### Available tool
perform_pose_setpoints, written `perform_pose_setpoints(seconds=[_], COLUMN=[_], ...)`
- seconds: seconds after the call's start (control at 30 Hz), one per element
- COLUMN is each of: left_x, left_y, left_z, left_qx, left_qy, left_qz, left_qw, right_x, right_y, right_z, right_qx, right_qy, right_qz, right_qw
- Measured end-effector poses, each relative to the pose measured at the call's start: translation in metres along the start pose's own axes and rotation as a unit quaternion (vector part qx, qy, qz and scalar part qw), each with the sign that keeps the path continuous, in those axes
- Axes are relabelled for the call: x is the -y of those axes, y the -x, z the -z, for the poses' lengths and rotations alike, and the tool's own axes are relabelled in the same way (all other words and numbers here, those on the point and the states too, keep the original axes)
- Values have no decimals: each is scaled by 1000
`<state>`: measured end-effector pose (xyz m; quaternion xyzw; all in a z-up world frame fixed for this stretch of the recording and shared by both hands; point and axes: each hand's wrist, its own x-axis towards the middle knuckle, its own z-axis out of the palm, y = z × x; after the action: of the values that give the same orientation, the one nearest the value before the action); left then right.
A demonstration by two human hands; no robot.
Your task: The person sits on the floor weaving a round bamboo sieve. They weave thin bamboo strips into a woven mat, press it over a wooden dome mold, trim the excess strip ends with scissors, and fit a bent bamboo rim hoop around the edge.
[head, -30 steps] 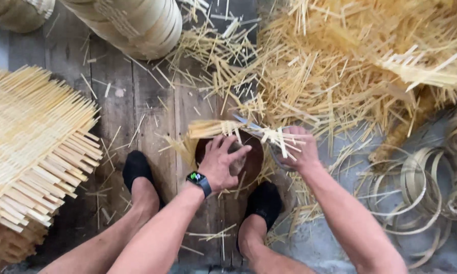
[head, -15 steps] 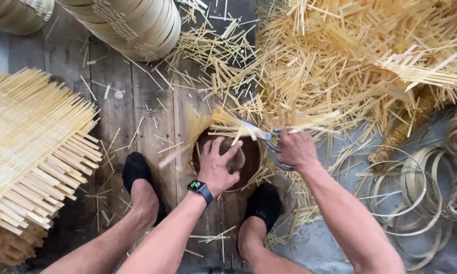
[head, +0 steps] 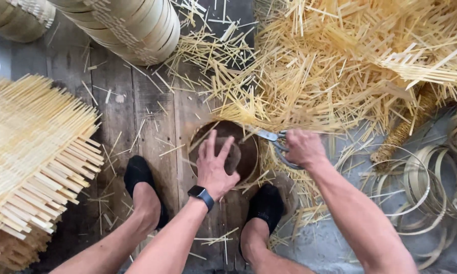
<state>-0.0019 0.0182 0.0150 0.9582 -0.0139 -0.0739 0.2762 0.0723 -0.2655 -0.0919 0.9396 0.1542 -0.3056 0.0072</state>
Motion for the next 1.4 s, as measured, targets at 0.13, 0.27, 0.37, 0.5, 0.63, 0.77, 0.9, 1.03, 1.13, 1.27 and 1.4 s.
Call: perform_pose_setpoints(seconds=[0.13,0.27,0.37,0.5,0.63,0.77,0.9,1.03,1.13,1.27,1.4], left_x=[-10,2,4,-4,7,7,-5,1,3,11,10], left_y=[-6,-6,-2,-8,-12,-13,-13,-15,-21,-25,-29], left_z=[-4,-11,-4,-1,-14,-3,8,4,16,12,17], left_qx=[-55,-6,23,-79,-41,29,-16,24,118,145,168], left_qy=[44,-3,-5,55,55,31,22,22,-22,-38,-30], left_qz=[44,30,-15,59,88,15,17,54,-22,-39,-46], left_qw=[997,1000,1000,994,994,999,999,998,993,988,984], right_x=[6,38,24,-13,16,15,-6,18,37,3,-1], right_y=[13,0,-10,-7,8,-9,-5,11,11,-9,1], right_z=[20,34,0,-12,28,-11,-10,32,51,-5,-2], right_qx=[-70,-228,-185,-176,-232,-258,-87,-172,-213,-136,-174], right_qy=[-19,83,42,-51,-36,33,-43,-22,36,5,-23], right_qz=[2,44,27,54,49,45,4,28,36,26,41], right_qw=[997,969,982,982,971,964,995,984,976,990,984])
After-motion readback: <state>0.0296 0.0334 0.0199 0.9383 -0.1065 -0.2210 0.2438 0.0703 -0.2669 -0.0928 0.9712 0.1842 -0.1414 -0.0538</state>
